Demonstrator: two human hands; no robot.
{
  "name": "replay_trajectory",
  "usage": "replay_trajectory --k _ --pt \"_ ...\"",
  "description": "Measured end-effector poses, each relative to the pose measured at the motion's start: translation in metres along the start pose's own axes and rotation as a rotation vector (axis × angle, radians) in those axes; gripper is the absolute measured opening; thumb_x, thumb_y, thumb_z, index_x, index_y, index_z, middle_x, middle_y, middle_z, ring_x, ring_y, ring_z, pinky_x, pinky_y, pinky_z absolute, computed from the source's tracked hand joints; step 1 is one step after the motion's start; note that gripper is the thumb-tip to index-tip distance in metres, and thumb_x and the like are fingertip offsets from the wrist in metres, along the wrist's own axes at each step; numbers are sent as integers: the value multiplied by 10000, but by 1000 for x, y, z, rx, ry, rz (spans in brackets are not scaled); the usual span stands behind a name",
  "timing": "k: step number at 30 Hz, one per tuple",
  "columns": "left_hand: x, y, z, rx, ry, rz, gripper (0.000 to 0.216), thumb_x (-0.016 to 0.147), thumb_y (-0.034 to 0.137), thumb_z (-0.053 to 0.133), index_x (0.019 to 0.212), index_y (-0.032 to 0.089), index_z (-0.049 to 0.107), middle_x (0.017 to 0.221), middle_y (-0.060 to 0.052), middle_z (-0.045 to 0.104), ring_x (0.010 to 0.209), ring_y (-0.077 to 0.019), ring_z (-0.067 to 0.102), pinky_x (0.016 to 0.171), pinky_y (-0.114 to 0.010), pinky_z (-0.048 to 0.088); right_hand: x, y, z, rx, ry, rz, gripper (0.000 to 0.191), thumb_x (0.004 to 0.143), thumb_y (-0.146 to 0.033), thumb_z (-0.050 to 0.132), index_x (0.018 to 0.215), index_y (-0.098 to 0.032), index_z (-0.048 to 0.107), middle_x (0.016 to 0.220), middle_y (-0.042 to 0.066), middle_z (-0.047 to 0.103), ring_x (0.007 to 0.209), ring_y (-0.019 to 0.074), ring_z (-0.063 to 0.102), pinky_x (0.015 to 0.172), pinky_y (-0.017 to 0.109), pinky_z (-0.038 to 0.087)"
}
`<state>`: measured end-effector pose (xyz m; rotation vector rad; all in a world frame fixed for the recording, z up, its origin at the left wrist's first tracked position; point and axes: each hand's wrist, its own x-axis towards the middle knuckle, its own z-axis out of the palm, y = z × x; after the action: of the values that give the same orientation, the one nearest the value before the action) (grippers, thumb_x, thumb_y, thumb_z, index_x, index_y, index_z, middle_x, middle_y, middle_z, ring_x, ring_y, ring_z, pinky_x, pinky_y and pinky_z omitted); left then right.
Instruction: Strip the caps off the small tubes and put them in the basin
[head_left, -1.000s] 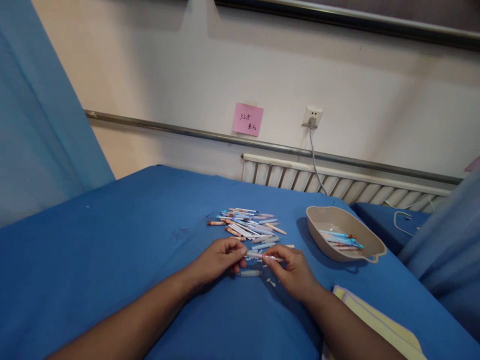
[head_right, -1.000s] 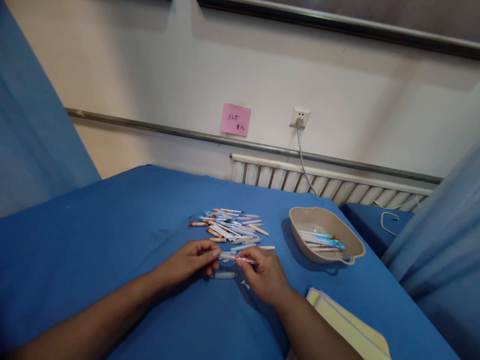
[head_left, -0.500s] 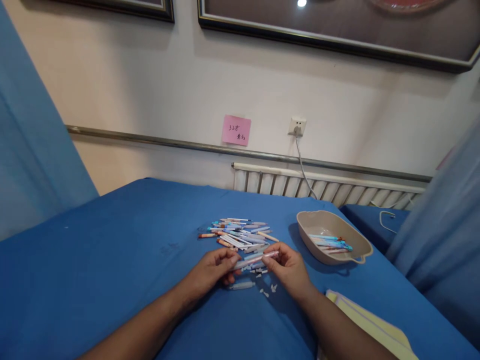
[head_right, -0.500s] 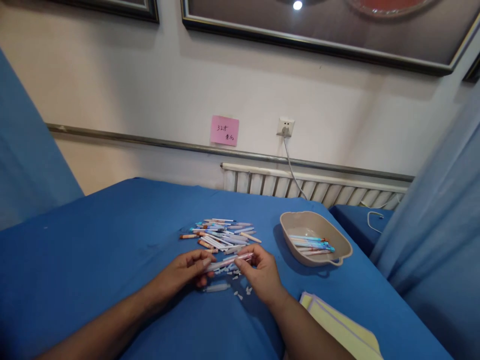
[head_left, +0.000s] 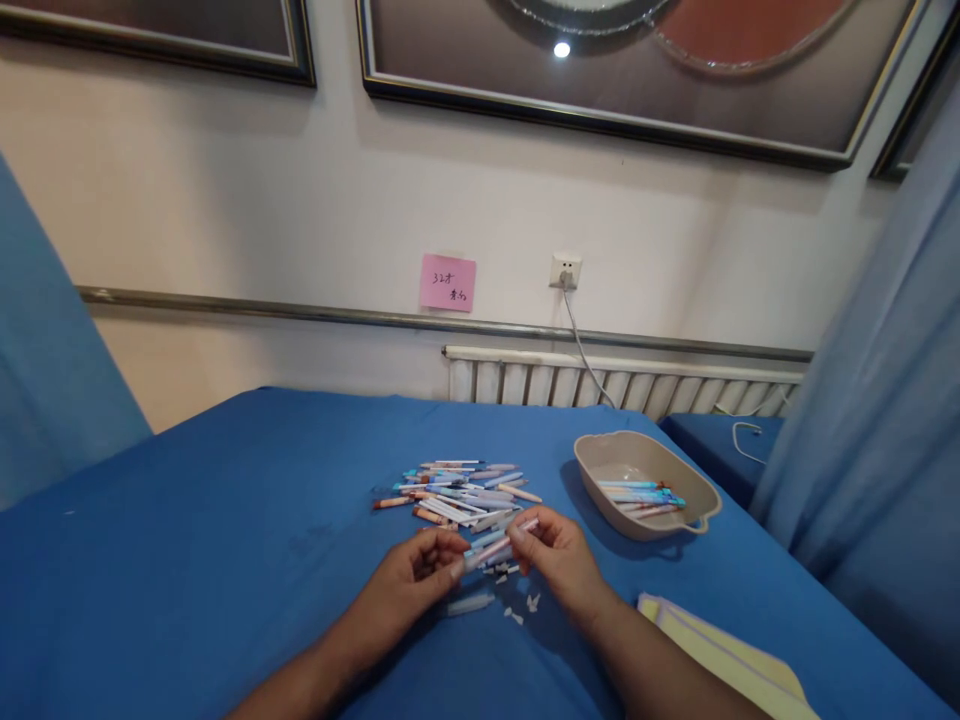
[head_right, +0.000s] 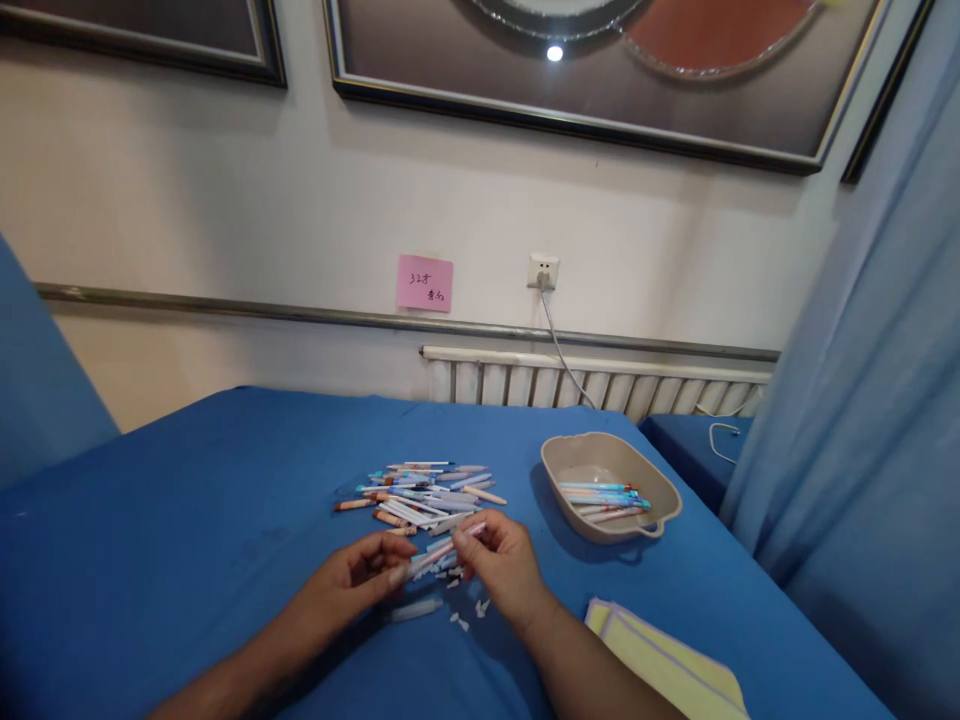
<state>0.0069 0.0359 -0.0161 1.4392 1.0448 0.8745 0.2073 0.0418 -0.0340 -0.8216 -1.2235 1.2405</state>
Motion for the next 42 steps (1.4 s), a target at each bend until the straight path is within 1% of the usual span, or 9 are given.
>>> replay_trajectory --k 2,5,10,22,26,29,33,36,42 --pt "-1 1 1 15 -39 -31 404 745 503 618 942 150 619 699 12 559 623 -121 476 565 -213 354 0 1 0 6 -13 -6 357 698 -505 688 696 -158 604 541 -34 553 447 78 470 447 195 398" --pt "-4 4 3 48 -99 -71 418 799 540 531 825 135 633 641 15 538 578 -113 450 536 -212 334 1 3 -1 14 -29 -5 364 745 -517 645 726 -155 613 557 -28 570 442 75 482 451 192 396" --pt "-6 2 6 54 -178 -111 392 742 525 615 755 134 613 584 40 498 513 -84 387 491 -194 285 1 7 -3 19 -55 -6 369 762 -524 628 762 -155 619 569 -25 583 443 77 492 455 194 397" --pt "3 -4 4 143 13 -1 464 592 505 720 898 172 616 636 31 512 597 -129 460 563 -225 371 8 3 6 83 -66 39 431 616 -562 725 670 -180 533 508 -49 562 393 75 465 406 189 384" --pt "1 2 3 201 -6 -4 453 694 559 617 945 182 617 679 12 539 655 -158 501 603 -247 409 10 -4 7 79 -35 27 441 622 -579 709 656 -180 524 501 -53 549 396 72 454 413 188 378" --pt "-1 5 2 223 -13 -4 488 730 593 560 1008 195 602 680 9 554 662 -174 524 622 -267 433 15 -15 0 74 84 -37 428 665 -579 675 648 -180 520 512 -51 544 416 76 458 438 196 379" --pt "1 4 -2 226 2 -13 478 699 607 577 944 199 618 693 1 584 665 -181 541 638 -274 448 25 -33 -31 125 350 -136 379 712 -534 656 688 -174 538 545 -51 527 490 82 480 492 194 392" --pt "5 -2 -4 239 -1 0 448 700 582 585 935 202 627 683 2 589 650 -178 536 626 -272 445 31 -52 -75 38 583 -165 371 719 -539 634 761 -184 533 616 -36 561 534 101 531 516 209 432" --pt "7 -4 -2 276 -34 5 401 720 545 560 913 201 631 656 7 582 632 -180 535 621 -270 438 40 -82 -178 -264 823 28 314 732 -295 692 965 -182 514 634 -39 578 565 133 590 527 223 474"
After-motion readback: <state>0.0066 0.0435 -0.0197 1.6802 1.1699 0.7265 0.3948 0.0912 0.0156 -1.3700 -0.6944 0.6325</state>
